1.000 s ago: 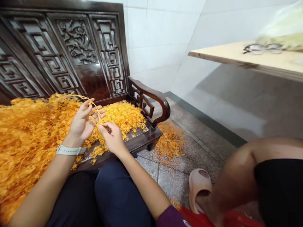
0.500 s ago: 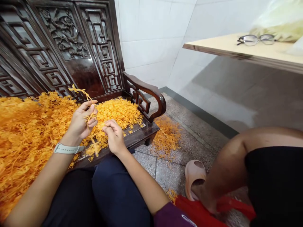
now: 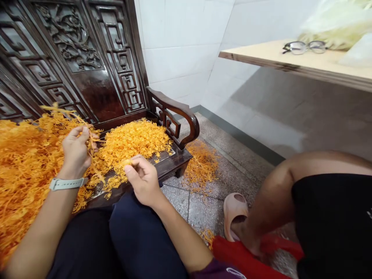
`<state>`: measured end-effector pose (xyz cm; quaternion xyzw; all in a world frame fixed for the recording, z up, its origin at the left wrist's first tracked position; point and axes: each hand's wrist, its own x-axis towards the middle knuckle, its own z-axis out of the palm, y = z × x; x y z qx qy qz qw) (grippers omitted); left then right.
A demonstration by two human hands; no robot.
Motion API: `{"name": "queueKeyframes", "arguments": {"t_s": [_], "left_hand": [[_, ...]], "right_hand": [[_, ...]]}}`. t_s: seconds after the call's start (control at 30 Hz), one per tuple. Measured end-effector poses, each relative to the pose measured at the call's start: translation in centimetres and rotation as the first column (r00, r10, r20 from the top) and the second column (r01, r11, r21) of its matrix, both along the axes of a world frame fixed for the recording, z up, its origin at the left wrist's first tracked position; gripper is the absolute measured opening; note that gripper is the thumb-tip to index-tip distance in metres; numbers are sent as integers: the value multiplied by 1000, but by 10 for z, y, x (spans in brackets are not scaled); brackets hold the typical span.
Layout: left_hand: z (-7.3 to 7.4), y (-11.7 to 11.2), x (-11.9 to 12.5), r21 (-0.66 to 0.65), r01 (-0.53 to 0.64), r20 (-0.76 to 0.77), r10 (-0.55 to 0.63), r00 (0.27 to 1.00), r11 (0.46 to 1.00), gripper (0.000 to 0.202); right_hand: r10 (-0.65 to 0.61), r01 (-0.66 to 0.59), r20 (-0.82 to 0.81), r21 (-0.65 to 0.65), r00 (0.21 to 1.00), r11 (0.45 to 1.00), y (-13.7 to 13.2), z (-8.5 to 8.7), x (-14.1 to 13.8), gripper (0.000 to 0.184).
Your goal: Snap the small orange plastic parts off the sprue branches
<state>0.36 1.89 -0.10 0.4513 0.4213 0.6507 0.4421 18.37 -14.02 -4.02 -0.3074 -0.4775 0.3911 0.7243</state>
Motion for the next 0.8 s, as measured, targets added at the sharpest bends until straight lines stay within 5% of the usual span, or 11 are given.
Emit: {"name": "queueKeyframes", "arguments": {"t_s": [0.2, 0.33, 0.4, 0.53, 0.67, 0.8], "left_hand": [[10, -12, 14, -45, 106, 64, -103, 993, 993, 24], [12, -14, 20, -16, 94, 59, -93, 994, 995, 23], [10, -15, 22, 18, 105, 52, -106, 993, 994, 20], [3, -17, 28, 3, 168, 49, -168, 985, 986, 23], [0, -21, 35, -75, 200, 76, -195, 978, 977, 23], [3, -23, 33, -141, 261, 166, -237, 957, 955, 11]], "right_hand": [[-58, 92, 168, -198, 984, 976, 79, -8, 21, 40], [-64, 189, 492, -209, 868, 960, 129, -4, 39, 22], [-66, 166, 531, -143, 845, 976, 127, 1, 38, 15], [-6, 26, 430, -42, 903, 999, 91, 10, 14, 30], [-86, 47, 571, 83, 816, 995, 73, 7, -12, 37], [-117, 55, 547, 129, 829, 990, 79, -5, -23, 14]]}}
